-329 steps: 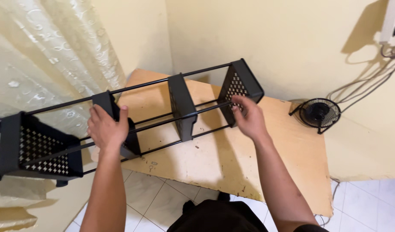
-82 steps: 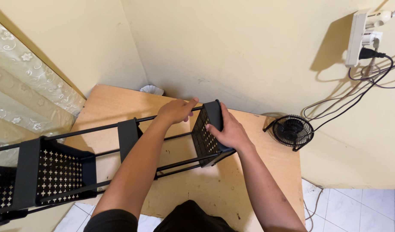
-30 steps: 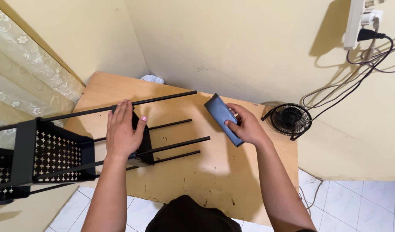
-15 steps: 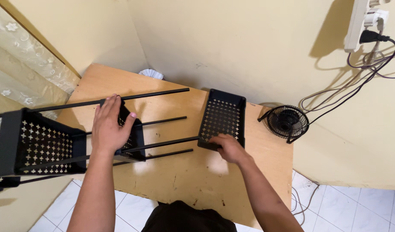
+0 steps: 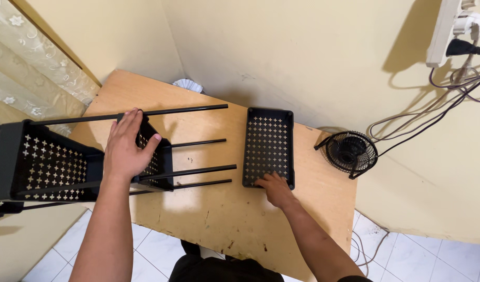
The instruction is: The person disassembles a three-tier black plastic rolling cart by removing the trays and detaching the vertical support rods. The cart is laid on its side on a wooden table, and the person removes each tray and rod one by one, placing them on the table.
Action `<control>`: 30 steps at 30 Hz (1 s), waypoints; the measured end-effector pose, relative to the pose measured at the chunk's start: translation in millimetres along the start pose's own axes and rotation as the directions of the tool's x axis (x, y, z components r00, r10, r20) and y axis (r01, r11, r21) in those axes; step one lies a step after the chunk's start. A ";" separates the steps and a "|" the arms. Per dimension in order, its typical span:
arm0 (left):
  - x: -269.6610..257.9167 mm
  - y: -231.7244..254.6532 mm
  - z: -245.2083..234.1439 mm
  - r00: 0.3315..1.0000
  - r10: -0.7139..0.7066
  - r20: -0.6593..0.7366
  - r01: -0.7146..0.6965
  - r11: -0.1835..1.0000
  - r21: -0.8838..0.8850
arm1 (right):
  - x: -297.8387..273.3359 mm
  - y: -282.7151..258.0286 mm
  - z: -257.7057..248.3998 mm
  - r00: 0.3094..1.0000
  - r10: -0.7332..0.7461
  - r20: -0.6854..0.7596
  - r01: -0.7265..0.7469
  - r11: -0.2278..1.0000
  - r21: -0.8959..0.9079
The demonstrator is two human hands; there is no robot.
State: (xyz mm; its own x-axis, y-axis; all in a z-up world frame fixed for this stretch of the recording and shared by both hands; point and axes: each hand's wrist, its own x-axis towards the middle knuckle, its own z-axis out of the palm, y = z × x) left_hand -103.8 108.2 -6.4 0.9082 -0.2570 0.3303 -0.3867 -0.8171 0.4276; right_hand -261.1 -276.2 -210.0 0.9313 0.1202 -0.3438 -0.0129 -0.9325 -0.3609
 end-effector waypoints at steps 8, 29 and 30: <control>-1.4 -10.6 6.0 1.000 0.027 0.002 -0.027 1.000 -0.012 | 9.7 3.7 -29.5 0.985 0.001 -0.173 0.038 0.974 0.223; 25.8 -49.4 36.6 0.990 0.116 0.076 -0.109 0.990 -0.095 | 12.7 -250.2 -189.0 0.831 -0.411 -0.375 0.449 0.893 0.015; 30.9 -48.7 40.3 0.991 0.115 0.069 -0.109 0.991 -0.081 | 19.5 -254.9 -186.7 0.854 -0.392 -0.341 0.415 0.910 -0.007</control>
State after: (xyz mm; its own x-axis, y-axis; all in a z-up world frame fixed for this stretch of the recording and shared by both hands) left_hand -50.4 119.2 -50.9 0.8666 -0.3844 0.3183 -0.4955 -0.7394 0.4558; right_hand -171.7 -99.8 37.2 0.9250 0.3519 0.1433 0.3768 -0.8011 -0.4651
